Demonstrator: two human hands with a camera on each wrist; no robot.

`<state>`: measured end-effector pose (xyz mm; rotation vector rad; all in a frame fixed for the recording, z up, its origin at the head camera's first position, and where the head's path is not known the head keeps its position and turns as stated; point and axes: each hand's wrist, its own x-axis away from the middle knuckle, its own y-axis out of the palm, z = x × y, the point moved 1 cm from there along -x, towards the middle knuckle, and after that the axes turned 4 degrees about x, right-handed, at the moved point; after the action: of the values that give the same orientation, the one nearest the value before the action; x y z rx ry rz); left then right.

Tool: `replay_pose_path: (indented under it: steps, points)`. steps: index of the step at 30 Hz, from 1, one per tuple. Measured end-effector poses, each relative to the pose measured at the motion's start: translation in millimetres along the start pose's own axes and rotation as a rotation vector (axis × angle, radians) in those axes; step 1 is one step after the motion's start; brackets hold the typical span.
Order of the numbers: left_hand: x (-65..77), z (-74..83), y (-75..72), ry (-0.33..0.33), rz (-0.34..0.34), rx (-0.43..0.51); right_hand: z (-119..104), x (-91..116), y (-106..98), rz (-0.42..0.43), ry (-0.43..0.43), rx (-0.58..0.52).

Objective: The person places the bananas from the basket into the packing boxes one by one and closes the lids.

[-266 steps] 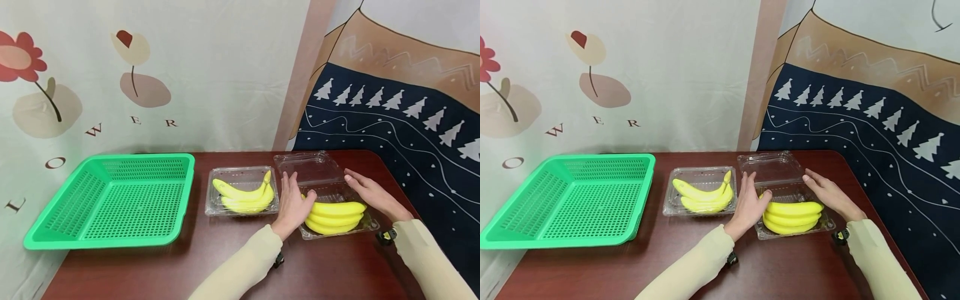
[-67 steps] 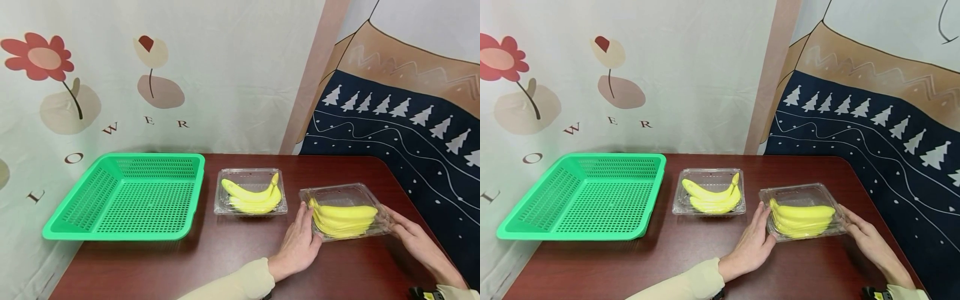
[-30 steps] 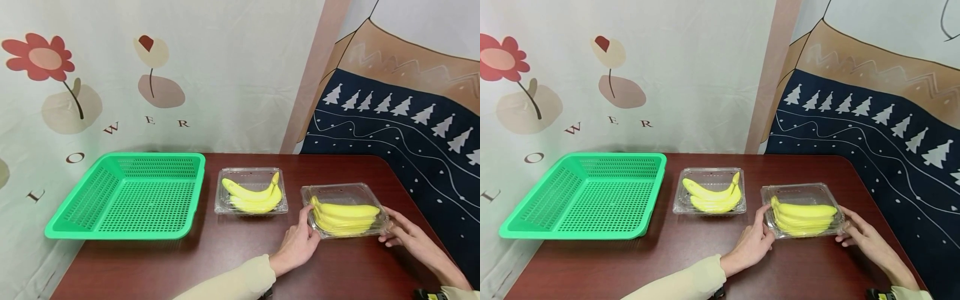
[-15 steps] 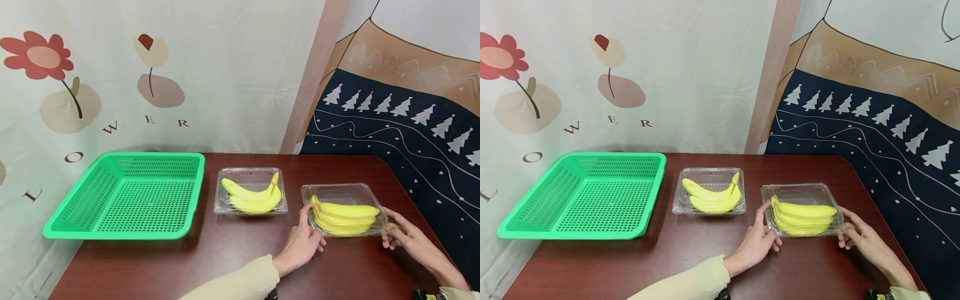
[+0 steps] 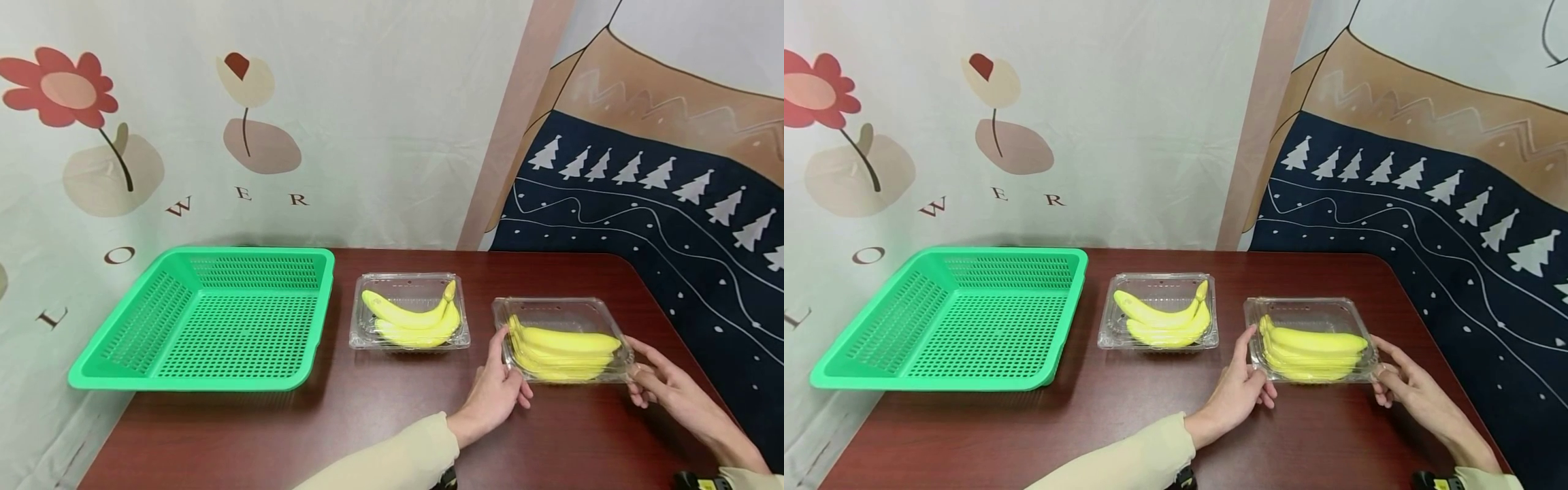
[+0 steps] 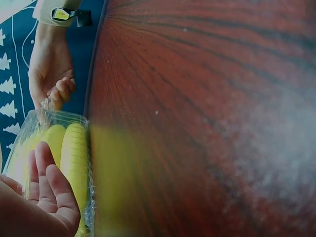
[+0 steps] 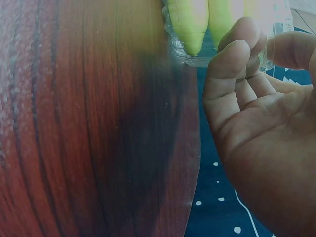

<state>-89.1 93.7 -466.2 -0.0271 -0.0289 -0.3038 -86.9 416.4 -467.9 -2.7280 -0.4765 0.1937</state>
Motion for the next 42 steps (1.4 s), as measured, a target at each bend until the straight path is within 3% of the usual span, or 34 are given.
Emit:
replay_pose_path:
  steps: [18,30,42]
  points:
    - [-1.8,0.3,2.6,0.006,0.030,0.075,-0.5,-2.5,-0.8,-0.059,-0.074,-0.099]
    - [-3.4,2.4,5.4,-0.046,0.075,0.092,-2.8,-2.9,0.1,-0.033,-0.103,0.061]
    - [-4.3,2.2,5.2,-0.042,0.066,0.071,-4.4,-2.0,0.8,-0.033,-0.115,0.089]
